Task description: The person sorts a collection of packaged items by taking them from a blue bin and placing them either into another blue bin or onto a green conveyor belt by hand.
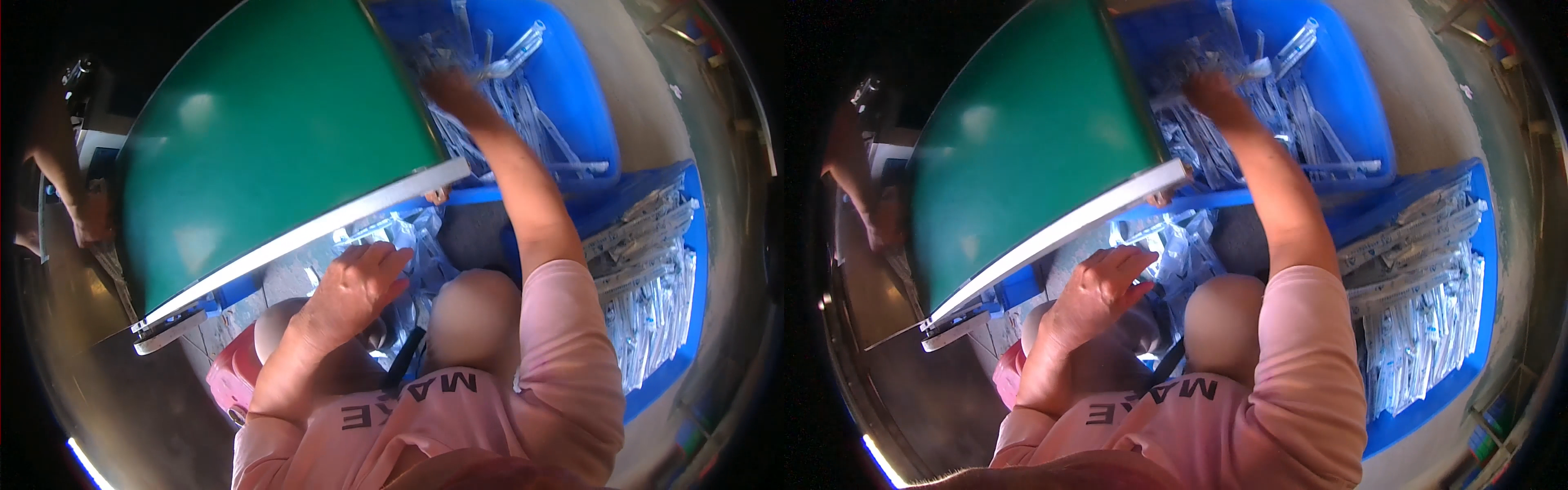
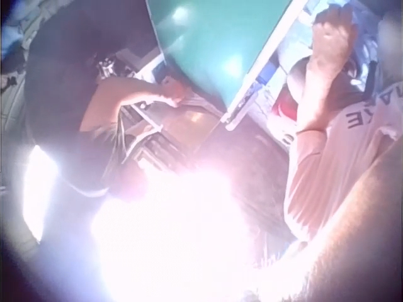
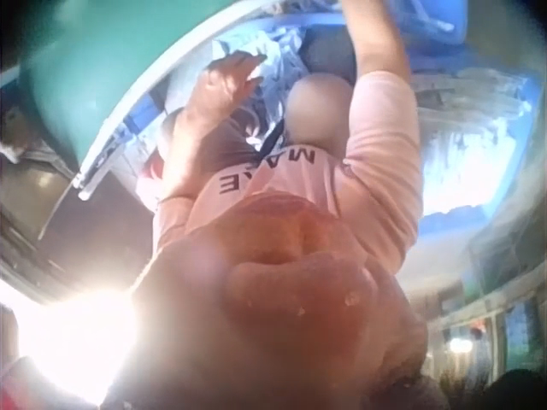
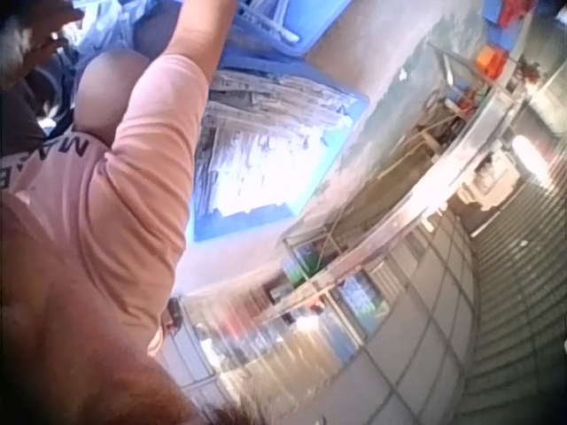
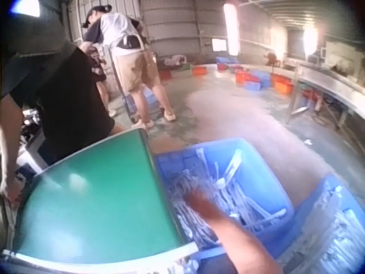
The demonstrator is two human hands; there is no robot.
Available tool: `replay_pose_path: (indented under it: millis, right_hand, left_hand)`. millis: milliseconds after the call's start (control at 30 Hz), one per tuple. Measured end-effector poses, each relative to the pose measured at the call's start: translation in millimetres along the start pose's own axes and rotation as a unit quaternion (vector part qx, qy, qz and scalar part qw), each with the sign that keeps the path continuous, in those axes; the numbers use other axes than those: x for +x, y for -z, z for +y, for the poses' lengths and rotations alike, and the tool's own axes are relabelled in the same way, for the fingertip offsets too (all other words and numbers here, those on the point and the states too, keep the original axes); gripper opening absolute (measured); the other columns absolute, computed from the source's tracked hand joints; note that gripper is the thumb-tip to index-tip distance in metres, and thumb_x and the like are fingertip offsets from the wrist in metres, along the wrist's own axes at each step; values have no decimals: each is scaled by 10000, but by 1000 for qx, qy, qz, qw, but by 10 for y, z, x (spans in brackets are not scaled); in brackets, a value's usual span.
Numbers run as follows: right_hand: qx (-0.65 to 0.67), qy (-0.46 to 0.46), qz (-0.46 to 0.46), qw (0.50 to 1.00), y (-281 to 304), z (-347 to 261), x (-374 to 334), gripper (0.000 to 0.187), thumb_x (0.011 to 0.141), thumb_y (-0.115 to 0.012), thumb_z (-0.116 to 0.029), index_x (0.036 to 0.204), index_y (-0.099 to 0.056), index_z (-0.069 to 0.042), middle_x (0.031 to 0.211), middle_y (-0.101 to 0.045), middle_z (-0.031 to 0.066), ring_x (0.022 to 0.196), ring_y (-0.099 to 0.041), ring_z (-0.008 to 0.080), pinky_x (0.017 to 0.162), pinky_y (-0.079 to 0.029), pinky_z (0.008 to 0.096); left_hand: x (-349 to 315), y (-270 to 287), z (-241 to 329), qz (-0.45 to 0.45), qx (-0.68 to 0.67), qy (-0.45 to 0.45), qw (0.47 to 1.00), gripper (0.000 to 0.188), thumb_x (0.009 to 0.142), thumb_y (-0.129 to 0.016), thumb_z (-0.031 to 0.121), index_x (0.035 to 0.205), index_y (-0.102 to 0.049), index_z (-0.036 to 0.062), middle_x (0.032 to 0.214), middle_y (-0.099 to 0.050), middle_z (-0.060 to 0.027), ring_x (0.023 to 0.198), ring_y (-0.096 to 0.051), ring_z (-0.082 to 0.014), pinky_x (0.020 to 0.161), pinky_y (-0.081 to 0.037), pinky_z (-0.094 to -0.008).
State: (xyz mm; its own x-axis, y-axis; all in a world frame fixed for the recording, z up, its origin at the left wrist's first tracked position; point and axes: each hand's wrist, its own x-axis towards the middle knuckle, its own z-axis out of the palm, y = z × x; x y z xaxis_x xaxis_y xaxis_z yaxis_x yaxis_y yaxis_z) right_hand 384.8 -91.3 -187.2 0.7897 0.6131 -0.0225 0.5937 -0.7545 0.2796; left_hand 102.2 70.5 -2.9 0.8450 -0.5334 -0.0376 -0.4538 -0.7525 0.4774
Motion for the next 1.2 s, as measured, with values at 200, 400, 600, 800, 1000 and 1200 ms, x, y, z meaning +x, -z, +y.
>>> replay_pose_path:
  millis: [200, 400, 600, 800, 1000, 1200]
  right_hand:
    - [253, -287, 150, 912, 646, 1066, -673, 175, 851, -491, -162, 973, -558, -57, 865, -643, 163, 850, -605, 367, 693, -483, 445]
    - [419, -204, -100, 879, -93, 654, -673, 520, 581, -762, -253, 1025, -601, -37, 875, -636, 199, 855, -618, 342, 719, -482, 416]
    - [292, -179, -171, 924, -635, 274, -449, 493, 561, -730, -238, 973, -618, 8, 934, -621, 231, 910, -599, 356, 800, -476, 419]
    - [461, -373, 186, 783, -206, 681, -428, 253, 731, -562, -220, 841, -651, -10, 866, -618, 243, 863, -596, 396, 760, -471, 443]
    - [522, -279, 14, 806, -572, 240, -250, 384, 767, -576, -369, 766, -648, 8, 709, -631, 182, 705, -630, 331, 638, -470, 441]
    - [236, -178, -176, 939, -215, -431, -129, 260, 685, -646, -195, 875, -662, -18, 932, -641, 188, 873, -625, 344, 717, -515, 419]
  left_hand:
    - [-72, 20, 40, -29, -16, 6, 999, 316, 702, -678, 84, 998, -581, 30, 915, -603, -123, 796, -598, -305, 705, -497, -353]
    - [-67, -88, 121, -42, 5, -18, 999, 322, 727, -664, 112, 1027, -563, 52, 916, -582, -121, 789, -588, -300, 701, -494, -362]
    - [-27, -157, 96, -58, 1, -14, 998, 326, 730, -663, 131, 1030, -555, 66, 893, -565, -110, 782, -586, -288, 691, -496, -360]
    - [-60, -110, 59, -67, 23, -2, 998, 357, 716, -676, 136, 1044, -551, 68, 941, -573, -120, 799, -593, -290, 701, -498, -359]
    - [10, -97, 82, -82, 6, 1, 997, 380, 705, -684, 125, 1054, -549, 64, 969, -577, -131, 837, -595, -292, 725, -497, -359]
    - [-2, -166, 91, -90, 22, 8, 996, 386, 710, -681, 140, 1066, -543, 81, 973, -566, -118, 860, -584, -276, 748, -491, -356]
